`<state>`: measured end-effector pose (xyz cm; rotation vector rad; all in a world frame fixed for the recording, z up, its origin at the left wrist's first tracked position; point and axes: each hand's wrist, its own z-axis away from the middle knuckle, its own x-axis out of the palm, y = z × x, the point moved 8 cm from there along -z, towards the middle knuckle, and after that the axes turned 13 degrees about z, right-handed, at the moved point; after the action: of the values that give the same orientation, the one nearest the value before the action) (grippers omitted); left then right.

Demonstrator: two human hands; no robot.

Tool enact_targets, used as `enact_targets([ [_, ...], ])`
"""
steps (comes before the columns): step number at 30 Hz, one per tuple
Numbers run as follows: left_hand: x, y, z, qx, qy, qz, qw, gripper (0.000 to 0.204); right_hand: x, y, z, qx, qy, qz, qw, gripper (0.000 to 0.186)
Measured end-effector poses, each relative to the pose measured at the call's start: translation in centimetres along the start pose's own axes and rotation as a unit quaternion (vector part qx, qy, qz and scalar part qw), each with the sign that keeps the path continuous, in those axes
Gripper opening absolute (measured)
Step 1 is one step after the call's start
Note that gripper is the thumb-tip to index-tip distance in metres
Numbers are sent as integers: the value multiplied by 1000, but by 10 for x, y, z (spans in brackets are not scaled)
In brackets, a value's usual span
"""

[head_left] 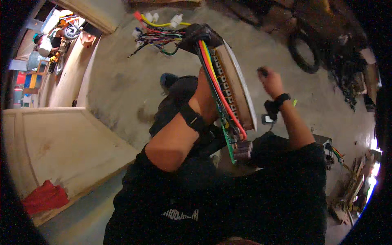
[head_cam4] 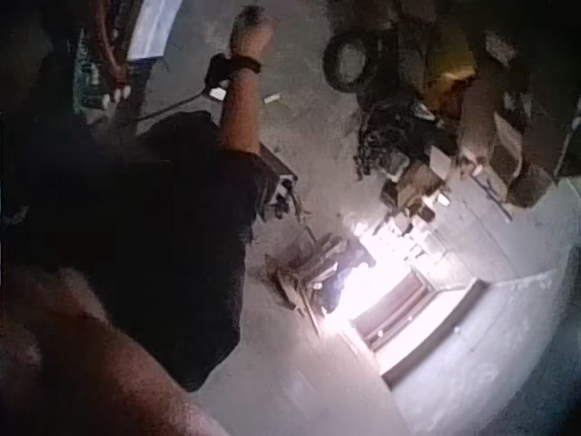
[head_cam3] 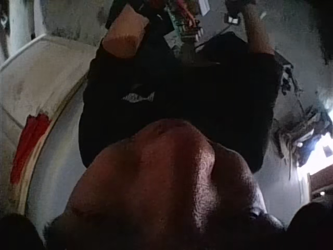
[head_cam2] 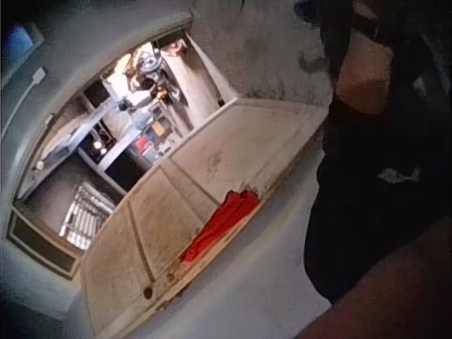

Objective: Repairing and inspecting an electronic controller with multiple wires and a circuit board using a screwdriver.

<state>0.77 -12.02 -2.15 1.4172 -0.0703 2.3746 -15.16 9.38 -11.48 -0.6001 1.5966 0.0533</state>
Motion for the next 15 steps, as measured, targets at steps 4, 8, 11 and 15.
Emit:
enact_targets([
  [4,39,-19,-4,-21,-9,-19,1000,26,-166,-43,-8,157,-29,-244,956,28],
  [8,43,-45,-28,-27,-32,-18,999,26,-240,-75,39,125,23,-300,946,25],
  [11,61,-66,-30,-34,6,-23,999,30,-250,-90,64,98,69,-305,945,25],
  [15,59,-84,-47,-14,21,-130,991,38,-255,-108,71,15,86,-256,963,22],
])
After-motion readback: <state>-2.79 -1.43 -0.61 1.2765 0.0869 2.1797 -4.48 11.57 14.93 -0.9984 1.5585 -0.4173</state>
